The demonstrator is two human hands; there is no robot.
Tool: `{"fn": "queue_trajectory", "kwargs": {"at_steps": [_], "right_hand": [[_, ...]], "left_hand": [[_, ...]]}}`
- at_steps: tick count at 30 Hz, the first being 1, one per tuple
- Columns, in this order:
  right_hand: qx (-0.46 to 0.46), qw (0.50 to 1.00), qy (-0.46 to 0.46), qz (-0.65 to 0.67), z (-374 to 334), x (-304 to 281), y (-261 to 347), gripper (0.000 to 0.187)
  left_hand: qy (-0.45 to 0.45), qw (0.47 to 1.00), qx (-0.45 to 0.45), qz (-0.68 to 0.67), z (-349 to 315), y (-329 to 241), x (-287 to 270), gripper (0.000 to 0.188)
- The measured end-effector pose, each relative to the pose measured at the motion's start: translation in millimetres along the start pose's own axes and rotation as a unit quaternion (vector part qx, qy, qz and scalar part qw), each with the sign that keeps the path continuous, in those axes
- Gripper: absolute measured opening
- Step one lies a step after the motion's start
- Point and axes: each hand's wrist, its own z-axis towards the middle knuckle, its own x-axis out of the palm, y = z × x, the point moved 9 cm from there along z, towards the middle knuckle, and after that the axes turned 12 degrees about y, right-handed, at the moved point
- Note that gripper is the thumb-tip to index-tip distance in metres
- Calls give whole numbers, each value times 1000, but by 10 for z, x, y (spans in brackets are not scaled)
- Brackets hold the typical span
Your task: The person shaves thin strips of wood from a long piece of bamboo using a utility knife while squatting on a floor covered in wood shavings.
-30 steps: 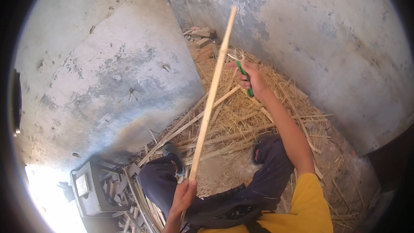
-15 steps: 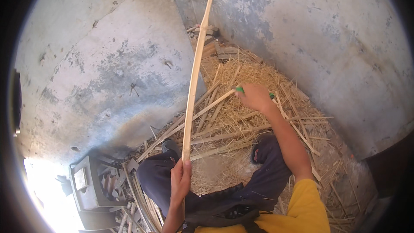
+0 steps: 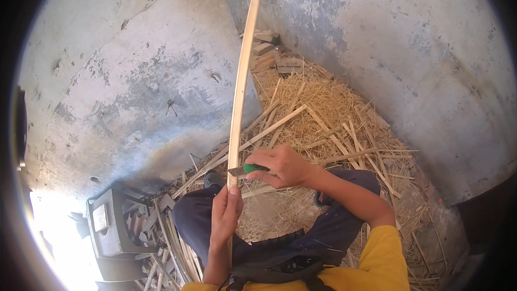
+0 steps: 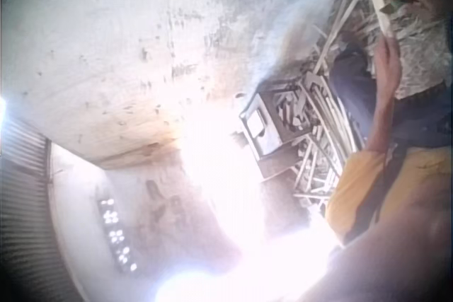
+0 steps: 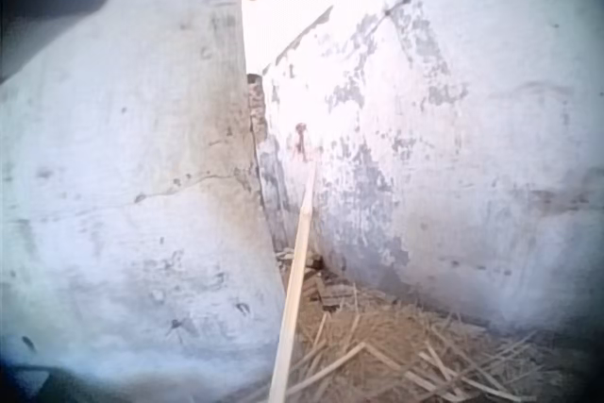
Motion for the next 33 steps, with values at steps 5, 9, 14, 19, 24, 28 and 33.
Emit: {"fn": "queue_trajectory", "kwargs": {"at_steps": [5, 9, 14, 19, 24, 28, 33], "right_hand": [[29, 1000, -8, -9, -55, 45, -65, 29], [35, 999, -13, -20, -51, 36, -69, 30], [24, 998, -40, -51, -23, 1, -6, 29], [39, 995, -41, -82, -24, 19, 11, 30], [44, 993, -55, -89, -37, 39, -4, 29], [46, 992, -45, -105, -19, 63, 5, 28], [59, 991, -50, -110, -40, 38, -16, 27]], "left_hand": [[-23, 998, 34, 52, 3, -263, -8, 26], [-46, 991, 49, 120, -12, -364, -14, 23], [-64, 982, 56, 171, -7, -425, -15, 25], [-57, 986, 28, 157, -5, -340, -33, 28], [-60, 985, 9, 164, -47, -274, -37, 33], [-62, 984, 2, 167, -74, -220, -61, 36], [-59, 983, 3, 172, -78, -211, -52, 37]]}}
